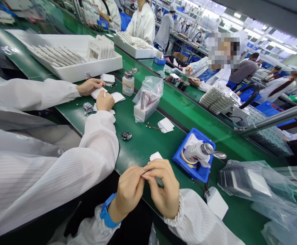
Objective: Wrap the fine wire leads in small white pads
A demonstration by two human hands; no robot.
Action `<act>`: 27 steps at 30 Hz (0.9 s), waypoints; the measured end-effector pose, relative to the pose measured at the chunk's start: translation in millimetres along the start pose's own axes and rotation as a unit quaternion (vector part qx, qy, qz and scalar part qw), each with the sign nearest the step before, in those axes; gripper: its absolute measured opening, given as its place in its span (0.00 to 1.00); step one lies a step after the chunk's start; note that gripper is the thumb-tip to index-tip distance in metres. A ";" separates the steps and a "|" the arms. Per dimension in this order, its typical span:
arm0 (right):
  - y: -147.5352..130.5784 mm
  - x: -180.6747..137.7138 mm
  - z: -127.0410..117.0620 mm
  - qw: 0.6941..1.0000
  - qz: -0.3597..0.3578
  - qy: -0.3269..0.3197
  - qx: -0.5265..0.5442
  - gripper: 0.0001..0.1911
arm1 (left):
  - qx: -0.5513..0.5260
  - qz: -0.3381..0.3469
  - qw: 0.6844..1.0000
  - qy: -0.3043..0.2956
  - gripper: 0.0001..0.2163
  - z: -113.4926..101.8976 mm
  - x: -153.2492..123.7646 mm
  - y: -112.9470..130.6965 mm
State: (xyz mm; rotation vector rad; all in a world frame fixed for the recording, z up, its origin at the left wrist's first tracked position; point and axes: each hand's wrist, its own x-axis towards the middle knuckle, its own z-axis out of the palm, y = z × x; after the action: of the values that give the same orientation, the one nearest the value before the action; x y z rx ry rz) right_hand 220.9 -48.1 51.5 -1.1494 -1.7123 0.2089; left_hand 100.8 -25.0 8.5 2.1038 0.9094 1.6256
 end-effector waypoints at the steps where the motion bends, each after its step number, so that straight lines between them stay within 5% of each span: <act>1: 0.3 -0.1 0.1 1.000 0.004 -0.001 -0.003 0.08 | -0.002 0.004 1.000 -0.002 0.09 -0.1 -0.1 -0.4; 27: 5.2 -1.0 2.4 1.000 -0.004 -0.013 0.020 0.12 | -0.024 0.014 0.999 0.030 0.11 4.8 -2.3 -6.1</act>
State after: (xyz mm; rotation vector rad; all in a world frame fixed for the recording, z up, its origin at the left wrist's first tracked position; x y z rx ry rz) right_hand 222.0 -45.3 46.5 -1.1146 -1.7278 0.2518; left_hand 103.3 -21.5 1.6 2.0553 0.8545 1.7152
